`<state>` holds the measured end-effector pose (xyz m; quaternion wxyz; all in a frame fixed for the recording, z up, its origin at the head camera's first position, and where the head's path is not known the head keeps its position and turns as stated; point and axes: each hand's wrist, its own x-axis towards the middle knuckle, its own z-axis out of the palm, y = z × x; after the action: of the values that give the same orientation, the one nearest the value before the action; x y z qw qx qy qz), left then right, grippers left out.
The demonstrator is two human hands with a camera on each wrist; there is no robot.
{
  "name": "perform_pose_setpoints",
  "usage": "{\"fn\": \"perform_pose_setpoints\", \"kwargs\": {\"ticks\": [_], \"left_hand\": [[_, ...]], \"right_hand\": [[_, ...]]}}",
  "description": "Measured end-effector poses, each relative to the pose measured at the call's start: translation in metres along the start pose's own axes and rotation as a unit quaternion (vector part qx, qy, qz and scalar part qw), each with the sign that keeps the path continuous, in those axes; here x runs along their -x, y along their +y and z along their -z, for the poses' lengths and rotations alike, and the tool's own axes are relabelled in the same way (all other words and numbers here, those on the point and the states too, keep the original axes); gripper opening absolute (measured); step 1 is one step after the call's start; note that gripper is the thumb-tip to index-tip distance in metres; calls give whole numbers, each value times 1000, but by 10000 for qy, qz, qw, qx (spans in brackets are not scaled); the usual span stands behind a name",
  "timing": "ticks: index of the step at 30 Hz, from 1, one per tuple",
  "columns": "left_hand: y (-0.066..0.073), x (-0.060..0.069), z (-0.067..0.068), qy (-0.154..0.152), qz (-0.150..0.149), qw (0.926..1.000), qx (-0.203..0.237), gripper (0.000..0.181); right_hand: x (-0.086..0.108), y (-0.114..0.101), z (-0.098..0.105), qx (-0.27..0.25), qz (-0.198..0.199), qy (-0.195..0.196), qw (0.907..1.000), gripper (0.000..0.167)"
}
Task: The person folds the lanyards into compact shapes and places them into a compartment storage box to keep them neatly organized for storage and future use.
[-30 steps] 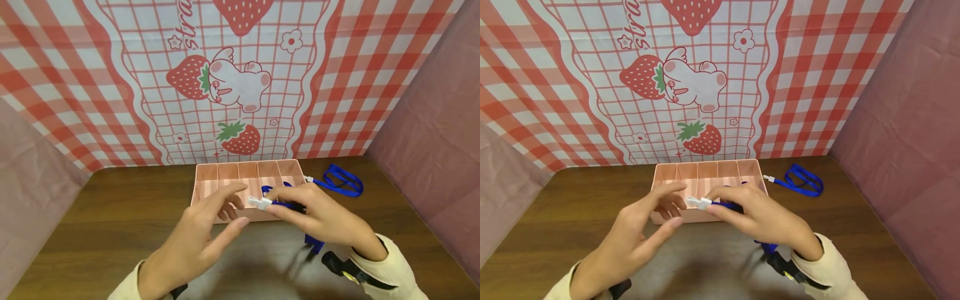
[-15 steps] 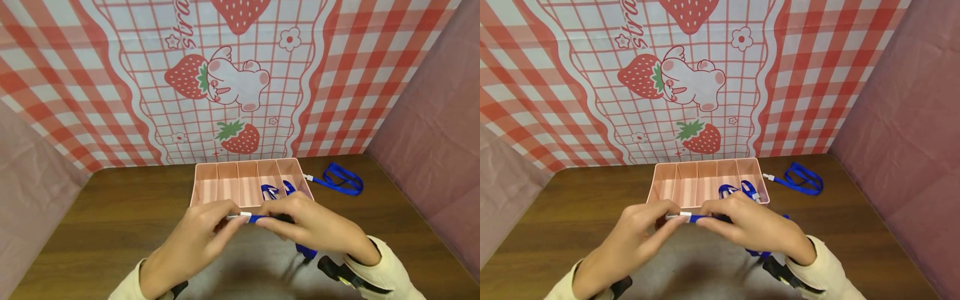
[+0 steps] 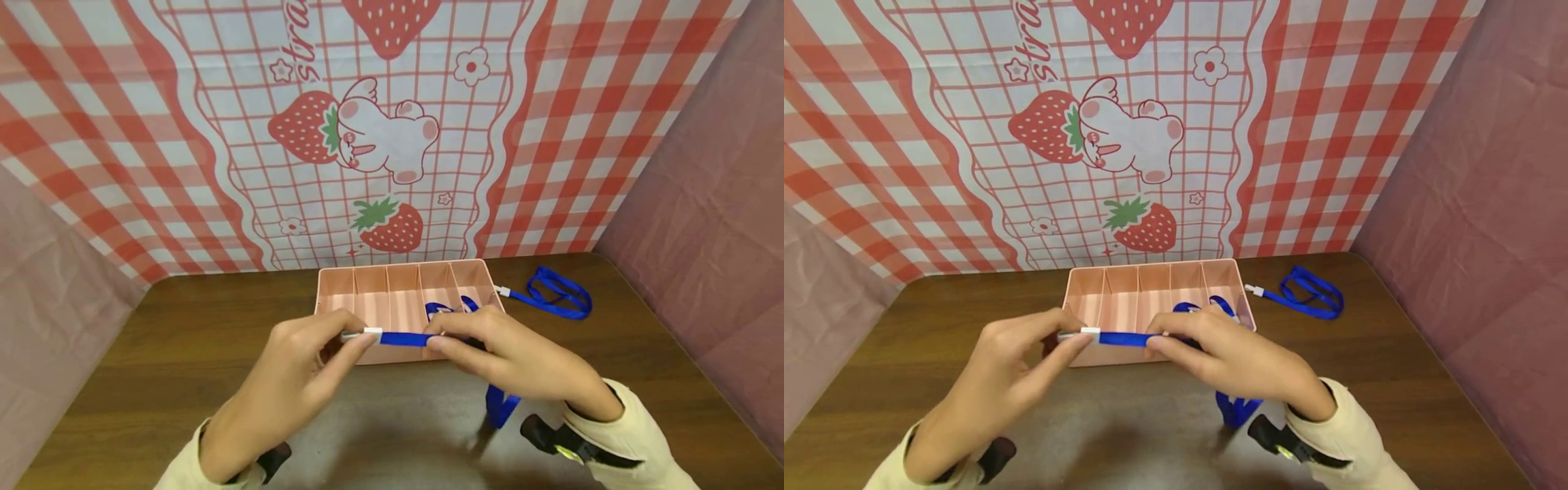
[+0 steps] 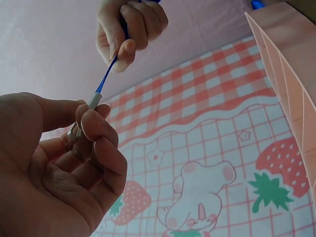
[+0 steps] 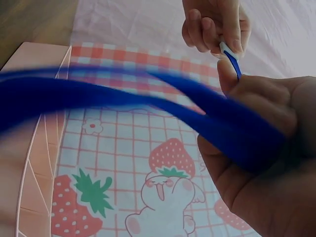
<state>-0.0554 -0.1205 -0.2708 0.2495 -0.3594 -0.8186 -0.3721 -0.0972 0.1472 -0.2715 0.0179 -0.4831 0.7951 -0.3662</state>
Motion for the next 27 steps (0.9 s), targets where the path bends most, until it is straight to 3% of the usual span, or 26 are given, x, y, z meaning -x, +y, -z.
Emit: {"fn": "perform_pose_setpoints", "kwargs": {"ticks": [6,9,18,27], "left_hand": [[-4,-3,14,224,219,9990,-312,8],[-6,-4,22,406,224,9979,-452,10],[-6,3,55,873,497,9896,-1029,12],[-18,1,56,1008,405,9867,-1206,10]], "right_hand": [[2,3,5,-199,-601,271,9976,8],[2,5,9,-380,-553,266,9974,8],[12,5,33,-177,-402,191,9989,19],[30,19,63,-91,-757,312,9966,20]]}}
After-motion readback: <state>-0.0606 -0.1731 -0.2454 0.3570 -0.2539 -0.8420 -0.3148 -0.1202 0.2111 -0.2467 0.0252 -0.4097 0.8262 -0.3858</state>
